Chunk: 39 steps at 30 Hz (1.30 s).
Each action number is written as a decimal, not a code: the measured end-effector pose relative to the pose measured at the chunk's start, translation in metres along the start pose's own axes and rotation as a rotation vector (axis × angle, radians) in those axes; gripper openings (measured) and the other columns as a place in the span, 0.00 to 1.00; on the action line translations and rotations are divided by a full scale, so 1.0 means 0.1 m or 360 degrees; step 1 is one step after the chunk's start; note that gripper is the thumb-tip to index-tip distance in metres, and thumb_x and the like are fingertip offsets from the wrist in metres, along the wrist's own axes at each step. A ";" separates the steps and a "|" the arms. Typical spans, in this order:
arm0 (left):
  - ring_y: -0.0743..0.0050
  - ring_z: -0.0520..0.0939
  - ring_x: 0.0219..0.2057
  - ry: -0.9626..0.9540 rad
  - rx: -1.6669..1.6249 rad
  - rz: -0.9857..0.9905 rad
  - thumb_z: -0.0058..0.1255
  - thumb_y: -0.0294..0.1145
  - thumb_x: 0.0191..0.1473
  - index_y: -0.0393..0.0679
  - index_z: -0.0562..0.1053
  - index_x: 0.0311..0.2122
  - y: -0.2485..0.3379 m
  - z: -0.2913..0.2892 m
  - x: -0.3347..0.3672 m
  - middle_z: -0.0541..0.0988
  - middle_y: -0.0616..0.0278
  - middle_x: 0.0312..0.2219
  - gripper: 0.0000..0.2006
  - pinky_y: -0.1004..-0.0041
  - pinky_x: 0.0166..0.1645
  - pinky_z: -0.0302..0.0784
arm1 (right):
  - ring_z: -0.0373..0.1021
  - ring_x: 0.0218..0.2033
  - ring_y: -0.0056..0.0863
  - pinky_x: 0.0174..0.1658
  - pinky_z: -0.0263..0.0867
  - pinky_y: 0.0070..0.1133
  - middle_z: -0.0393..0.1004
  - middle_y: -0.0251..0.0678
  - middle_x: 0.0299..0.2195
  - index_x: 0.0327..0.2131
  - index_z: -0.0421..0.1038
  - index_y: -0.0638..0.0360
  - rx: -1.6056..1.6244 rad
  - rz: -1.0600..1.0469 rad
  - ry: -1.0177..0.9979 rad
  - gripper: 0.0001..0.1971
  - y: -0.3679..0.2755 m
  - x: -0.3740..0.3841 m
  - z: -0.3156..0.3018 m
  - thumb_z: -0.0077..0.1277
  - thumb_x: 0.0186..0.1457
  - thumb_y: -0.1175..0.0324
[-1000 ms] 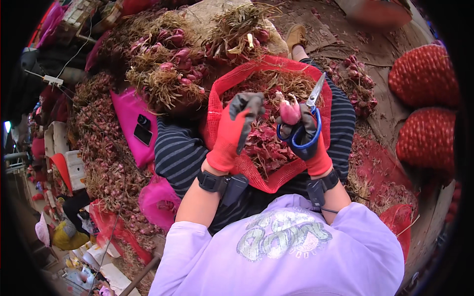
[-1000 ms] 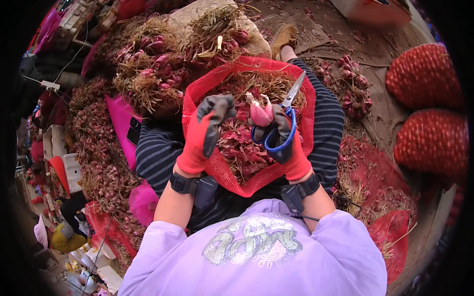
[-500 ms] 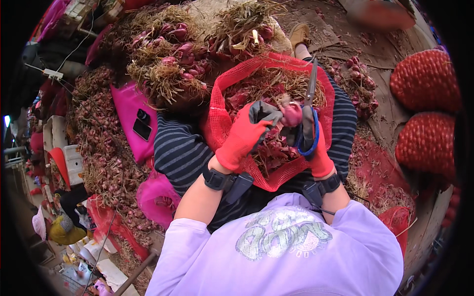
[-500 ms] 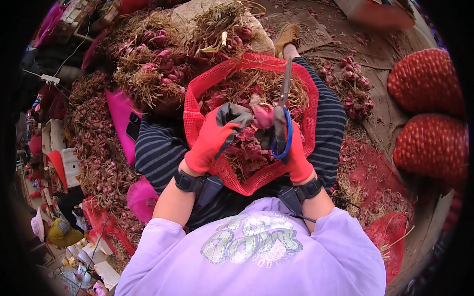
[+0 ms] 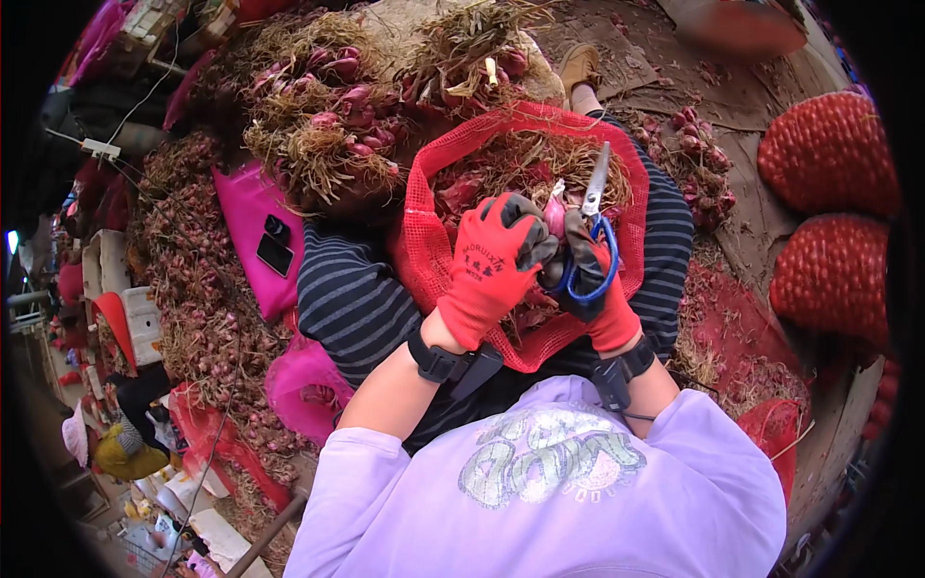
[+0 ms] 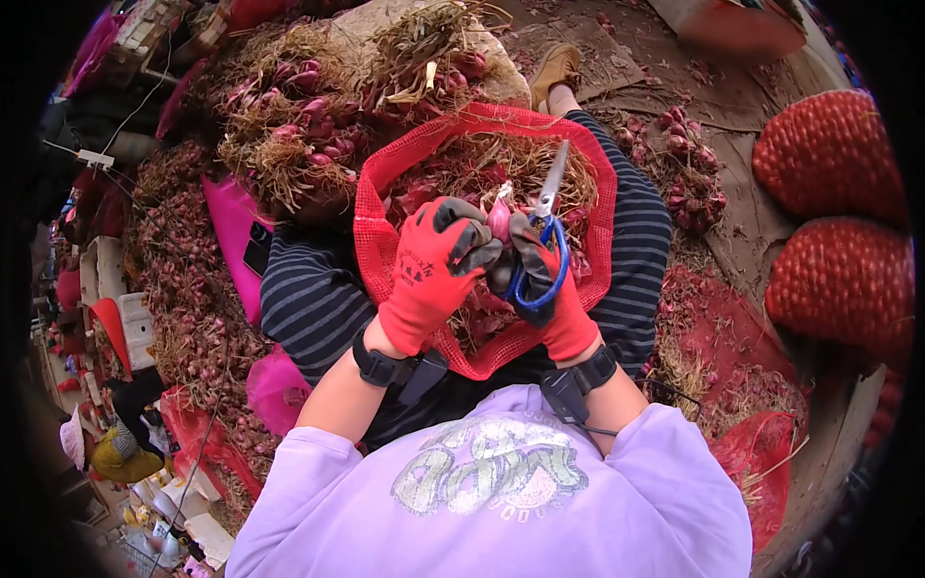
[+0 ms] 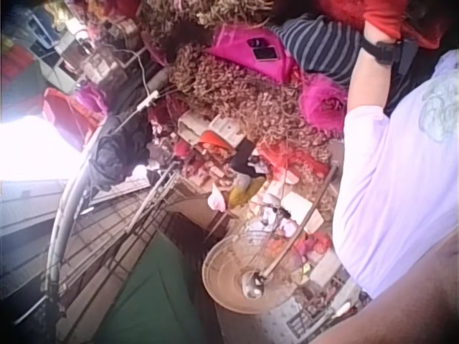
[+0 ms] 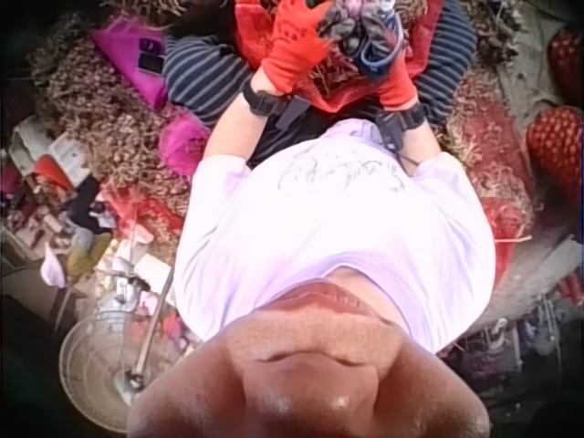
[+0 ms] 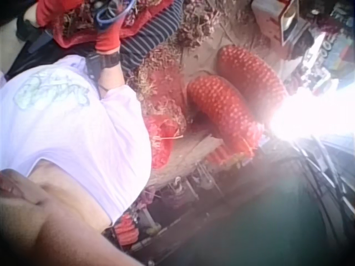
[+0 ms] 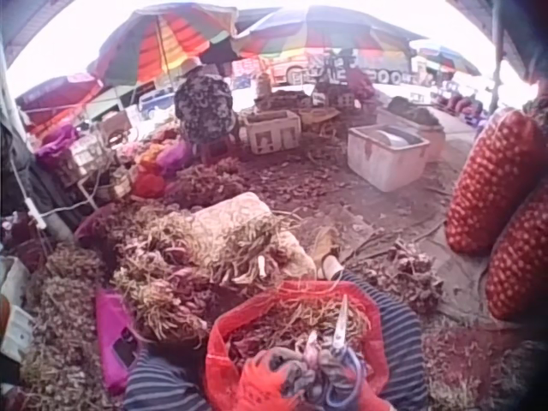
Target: The recorder is sitting on the ground, trimming the roots and tops off shallots or small onions using scissors and placing the processed onions into a red mesh bag.
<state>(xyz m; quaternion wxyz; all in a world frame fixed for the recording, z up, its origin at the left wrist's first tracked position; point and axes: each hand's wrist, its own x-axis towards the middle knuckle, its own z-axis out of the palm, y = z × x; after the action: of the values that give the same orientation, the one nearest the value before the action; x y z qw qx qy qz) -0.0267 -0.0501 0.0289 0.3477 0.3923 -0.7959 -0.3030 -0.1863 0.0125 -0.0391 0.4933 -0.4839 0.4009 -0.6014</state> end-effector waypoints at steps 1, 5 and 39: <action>0.58 0.74 0.34 -0.0003 0.0164 0.0052 0.62 0.28 0.34 0.44 0.72 0.27 -0.02 0.01 -0.02 0.73 0.59 0.31 0.12 0.65 0.38 0.68 | 0.65 0.28 0.15 0.31 0.64 0.13 0.67 0.29 0.32 0.49 0.61 0.62 0.0447 0.0271 0.0018 0.19 -0.04 0.00 0.03 0.49 0.54 0.72; 0.59 0.74 0.35 -0.0107 0.0283 0.0398 0.60 0.28 0.34 0.44 0.72 0.28 0.14 -0.05 0.02 0.72 0.58 0.31 0.11 0.66 0.38 0.69 | 0.63 0.27 0.12 0.29 0.62 0.11 0.64 0.26 0.28 0.45 0.63 0.60 -0.0912 -0.0323 0.0134 0.13 -0.18 0.09 0.10 0.45 0.55 0.74; 0.80 0.76 0.32 0.0517 -0.1917 -0.1027 0.43 0.41 0.58 0.49 0.67 0.46 -0.27 -0.04 0.03 0.74 0.68 0.37 0.13 0.82 0.32 0.73 | 0.71 0.31 0.38 0.34 0.65 0.28 0.73 0.36 0.31 0.35 0.71 0.56 -0.1896 0.0101 -0.0064 0.20 -0.70 0.01 -0.16 0.58 0.40 0.54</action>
<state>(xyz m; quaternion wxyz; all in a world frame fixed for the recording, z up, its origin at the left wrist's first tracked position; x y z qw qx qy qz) -0.0139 -0.0673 0.0123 0.5116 0.3884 -0.2715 -0.7167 -0.2168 0.0247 0.0250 0.1620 -0.6765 0.6740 -0.2486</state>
